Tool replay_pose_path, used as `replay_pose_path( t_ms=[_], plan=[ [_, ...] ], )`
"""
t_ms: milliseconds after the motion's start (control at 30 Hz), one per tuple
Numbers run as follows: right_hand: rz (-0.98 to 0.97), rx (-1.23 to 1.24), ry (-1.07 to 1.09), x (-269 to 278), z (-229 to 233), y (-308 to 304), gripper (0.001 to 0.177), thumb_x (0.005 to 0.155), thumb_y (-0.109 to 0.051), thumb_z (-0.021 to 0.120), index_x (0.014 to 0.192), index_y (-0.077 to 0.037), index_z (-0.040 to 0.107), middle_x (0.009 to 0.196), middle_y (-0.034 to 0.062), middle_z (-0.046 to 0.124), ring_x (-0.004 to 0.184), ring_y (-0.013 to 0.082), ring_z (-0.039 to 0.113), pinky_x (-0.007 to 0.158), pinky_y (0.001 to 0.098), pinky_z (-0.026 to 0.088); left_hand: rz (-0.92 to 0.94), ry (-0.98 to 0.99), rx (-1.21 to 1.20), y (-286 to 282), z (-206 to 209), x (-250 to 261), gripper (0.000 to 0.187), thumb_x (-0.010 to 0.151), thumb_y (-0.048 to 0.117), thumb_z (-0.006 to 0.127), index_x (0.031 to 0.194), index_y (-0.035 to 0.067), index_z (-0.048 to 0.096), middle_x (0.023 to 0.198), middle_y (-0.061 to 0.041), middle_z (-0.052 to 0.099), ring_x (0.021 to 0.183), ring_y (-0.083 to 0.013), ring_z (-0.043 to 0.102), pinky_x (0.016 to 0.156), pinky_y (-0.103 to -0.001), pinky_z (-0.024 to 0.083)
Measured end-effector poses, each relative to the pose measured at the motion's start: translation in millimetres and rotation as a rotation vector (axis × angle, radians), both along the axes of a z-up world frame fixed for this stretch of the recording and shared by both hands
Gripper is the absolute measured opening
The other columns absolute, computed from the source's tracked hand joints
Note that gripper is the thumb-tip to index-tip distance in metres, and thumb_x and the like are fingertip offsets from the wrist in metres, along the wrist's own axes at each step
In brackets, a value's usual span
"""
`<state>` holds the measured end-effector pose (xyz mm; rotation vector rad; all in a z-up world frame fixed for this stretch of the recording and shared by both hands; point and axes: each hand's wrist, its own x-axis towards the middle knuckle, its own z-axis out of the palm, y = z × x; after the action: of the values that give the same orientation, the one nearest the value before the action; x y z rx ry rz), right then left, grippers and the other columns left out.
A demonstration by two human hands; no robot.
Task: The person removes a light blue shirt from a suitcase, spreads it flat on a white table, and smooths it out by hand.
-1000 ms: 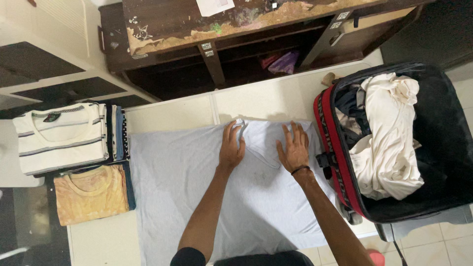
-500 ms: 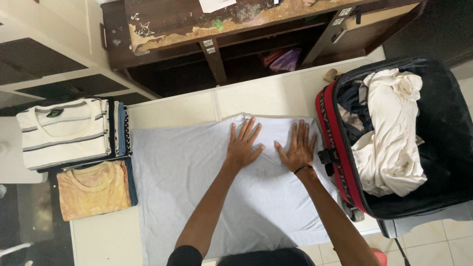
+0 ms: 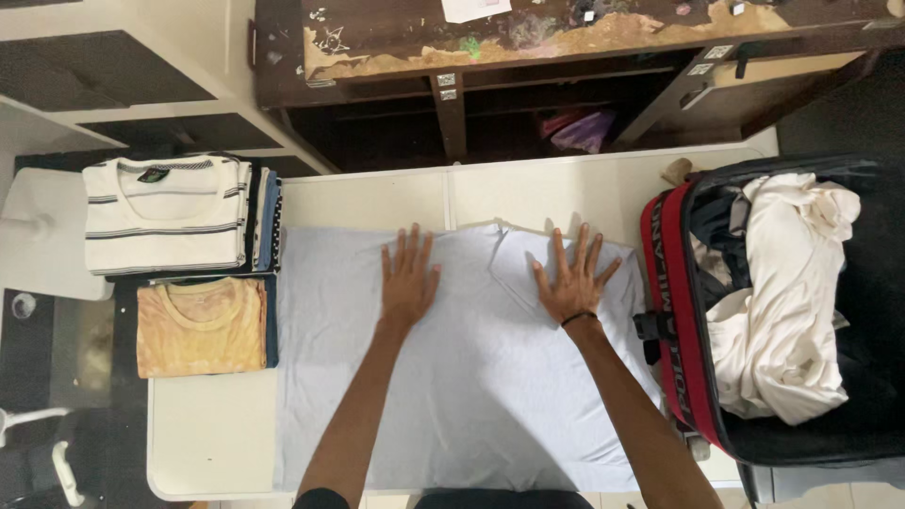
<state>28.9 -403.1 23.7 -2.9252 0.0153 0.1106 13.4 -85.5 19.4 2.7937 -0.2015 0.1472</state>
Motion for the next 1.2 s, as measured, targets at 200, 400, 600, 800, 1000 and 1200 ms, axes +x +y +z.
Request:
replay_pose_path(
  t_ms=[200,400,600,800,1000,1200],
  plan=[
    [-0.008,0.045,-0.002,9.4,3.3,-10.0,0.081,0.095,-0.065,0.04,0.164,-0.025,0.023,0.17,0.0235,-0.001,0.155,0.0458,-0.003,0.111,0.0805,-0.006,0.368,0.134,0.086,103.9,-9.0,-10.9,0.067,0.105,0.046,0.04,0.165,0.02,0.025,0.173,-0.015,0.01,0.158,-0.0407,0.003,0.12,-0.069,-0.002],
    [0.012,0.019,-0.033,29.8,8.2,-18.4,0.079,0.098,-0.063,0.042,0.164,-0.023,0.026,0.171,0.0245,0.002,0.156,0.047,0.0,0.113,0.081,-0.004,0.359,0.187,0.102,121.0,-4.4,7.9,0.074,0.101,0.057,0.039,0.164,0.021,0.022,0.171,-0.017,0.006,0.156,-0.043,0.0,0.12,-0.068,-0.002],
    [0.028,0.019,-0.088,47.2,6.9,-27.2,0.078,0.101,-0.061,0.044,0.165,-0.019,0.029,0.171,0.0269,0.005,0.157,0.0486,0.001,0.113,0.0832,-0.001,0.362,0.187,0.098,140.2,-2.8,38.8,0.072,0.104,0.055,0.037,0.165,0.02,0.022,0.173,-0.015,0.005,0.158,-0.0386,0.001,0.123,-0.064,0.0],
    [0.019,0.013,-0.077,54.1,5.8,-28.0,0.078,0.1,-0.059,0.045,0.165,-0.017,0.028,0.171,0.0276,0.005,0.157,0.0485,0.001,0.112,0.0833,-0.001,0.368,0.159,0.047,152.6,-1.8,52.8,0.071,0.105,0.051,0.04,0.166,0.017,0.025,0.173,-0.016,0.009,0.159,-0.0384,0.003,0.127,-0.061,0.002],
    [0.017,0.016,-0.069,60.3,7.2,-26.0,0.078,0.101,-0.059,0.045,0.165,-0.018,0.028,0.17,0.0278,0.004,0.157,0.048,0.001,0.113,0.0827,-0.002,0.36,0.112,0.067,153.5,1.6,61.3,0.071,0.105,0.049,0.046,0.164,0.016,0.027,0.173,-0.022,0.001,0.158,-0.0449,0.0,0.127,-0.06,0.003],
    [0.013,0.012,-0.069,68.6,7.1,-24.3,0.078,0.101,-0.06,0.045,0.165,-0.019,0.028,0.171,0.0271,0.004,0.157,0.0478,0.001,0.113,0.0821,-0.003,0.386,0.138,0.03,154.1,1.0,65.4,0.072,0.105,0.049,0.045,0.167,0.02,0.024,0.173,-0.02,-0.001,0.159,-0.0436,-0.001,0.126,-0.06,0.004]
  ],
)
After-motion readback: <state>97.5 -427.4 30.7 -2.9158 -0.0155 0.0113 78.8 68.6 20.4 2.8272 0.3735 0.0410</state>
